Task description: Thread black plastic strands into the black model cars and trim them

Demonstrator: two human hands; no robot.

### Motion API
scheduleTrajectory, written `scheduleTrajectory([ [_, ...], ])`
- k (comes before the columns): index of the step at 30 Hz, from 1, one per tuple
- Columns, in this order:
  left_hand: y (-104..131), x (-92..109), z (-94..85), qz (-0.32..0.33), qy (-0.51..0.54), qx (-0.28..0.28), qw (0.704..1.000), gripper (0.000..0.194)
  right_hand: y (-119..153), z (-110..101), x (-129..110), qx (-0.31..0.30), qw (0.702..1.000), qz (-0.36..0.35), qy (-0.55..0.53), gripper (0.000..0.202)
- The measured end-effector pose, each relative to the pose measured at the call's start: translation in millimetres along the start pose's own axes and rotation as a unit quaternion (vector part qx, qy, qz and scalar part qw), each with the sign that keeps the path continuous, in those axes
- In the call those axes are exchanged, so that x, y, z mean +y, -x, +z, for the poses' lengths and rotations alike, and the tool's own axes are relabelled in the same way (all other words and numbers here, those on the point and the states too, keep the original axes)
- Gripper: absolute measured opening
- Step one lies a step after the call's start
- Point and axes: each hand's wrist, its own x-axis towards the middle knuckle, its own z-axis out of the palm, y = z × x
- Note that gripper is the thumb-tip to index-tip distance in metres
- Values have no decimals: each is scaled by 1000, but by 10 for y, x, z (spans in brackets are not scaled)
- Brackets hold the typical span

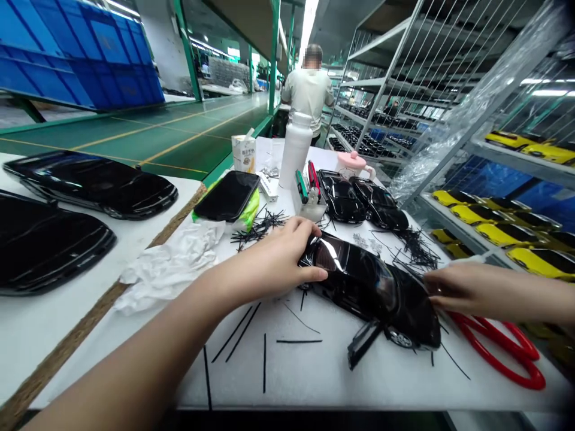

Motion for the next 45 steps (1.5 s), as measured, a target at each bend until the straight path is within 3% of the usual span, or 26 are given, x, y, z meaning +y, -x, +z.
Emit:
scheduleTrajectory([
  [2,7,1,1,10,1,2,1000,55,-367,12,-149,-74,996,-14,-47,29],
  [3,9,-4,1,15,-1,4,1000,55,-588,34,-246,-79,994,-16,-67,28],
  [7,17,-47,-9,19,-12,6,1000,61,-1477,285,-665,-26,987,-2,-160,28],
  [9,27,-63,-13,21,-12,2,1000,64,-1785,469,-819,-17,979,5,-201,29],
  [14,36,-33,37,36,-17,21,999,69,-2050,789,-933,4,963,8,-268,27],
  [19,11,17,126,79,-39,26,996,78,-2092,673,-825,122,934,36,-334,25],
  [24,-14,19,178,93,-78,24,992,88,-1864,290,-796,240,869,39,-431,24],
  [27,-31,24,201,103,-95,39,989,87,-1462,122,-911,251,842,29,-476,31],
  [30,-37,40,207,109,-97,42,988,85,-982,50,-1062,242,835,34,-493,31],
  [36,-37,55,184,102,-102,27,989,85,-298,105,-1205,198,864,54,-460,27],
  [45,-39,73,178,95,-108,20,989,87,-17,297,-1257,165,939,-21,-302,23],
])
